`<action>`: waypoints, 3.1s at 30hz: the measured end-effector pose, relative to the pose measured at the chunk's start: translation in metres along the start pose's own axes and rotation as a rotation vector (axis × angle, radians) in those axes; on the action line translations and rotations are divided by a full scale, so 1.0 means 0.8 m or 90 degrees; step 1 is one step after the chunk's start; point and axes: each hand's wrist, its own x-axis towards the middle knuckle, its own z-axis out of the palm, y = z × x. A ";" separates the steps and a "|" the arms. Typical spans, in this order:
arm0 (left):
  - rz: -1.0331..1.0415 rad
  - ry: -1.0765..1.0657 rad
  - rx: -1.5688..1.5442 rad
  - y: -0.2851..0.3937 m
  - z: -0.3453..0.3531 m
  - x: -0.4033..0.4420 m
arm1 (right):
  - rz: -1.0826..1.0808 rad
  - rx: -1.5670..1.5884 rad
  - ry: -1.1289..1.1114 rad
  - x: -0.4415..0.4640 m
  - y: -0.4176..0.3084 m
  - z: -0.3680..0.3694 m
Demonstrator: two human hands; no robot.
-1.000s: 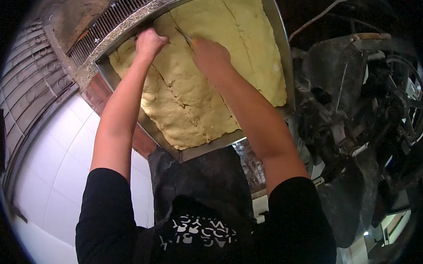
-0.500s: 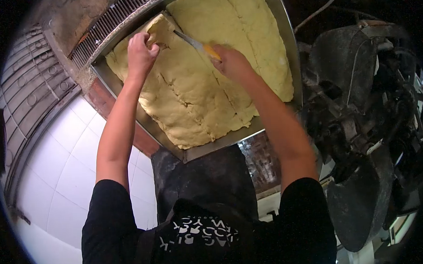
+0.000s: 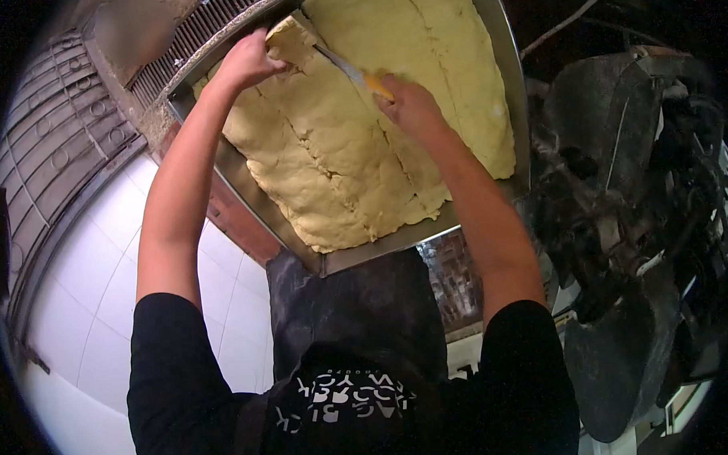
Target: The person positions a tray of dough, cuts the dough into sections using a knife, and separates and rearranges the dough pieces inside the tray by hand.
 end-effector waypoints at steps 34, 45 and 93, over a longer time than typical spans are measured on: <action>-0.006 -0.171 -0.405 0.004 -0.046 -0.242 | -0.164 0.181 0.349 -0.018 -0.044 0.135; 0.083 -0.277 -0.391 -0.003 -0.025 0.024 | -0.067 0.216 0.436 -0.023 -0.055 0.154; -0.183 -0.632 -0.036 0.196 0.227 -0.019 | 0.046 0.370 0.415 -0.214 -0.037 0.168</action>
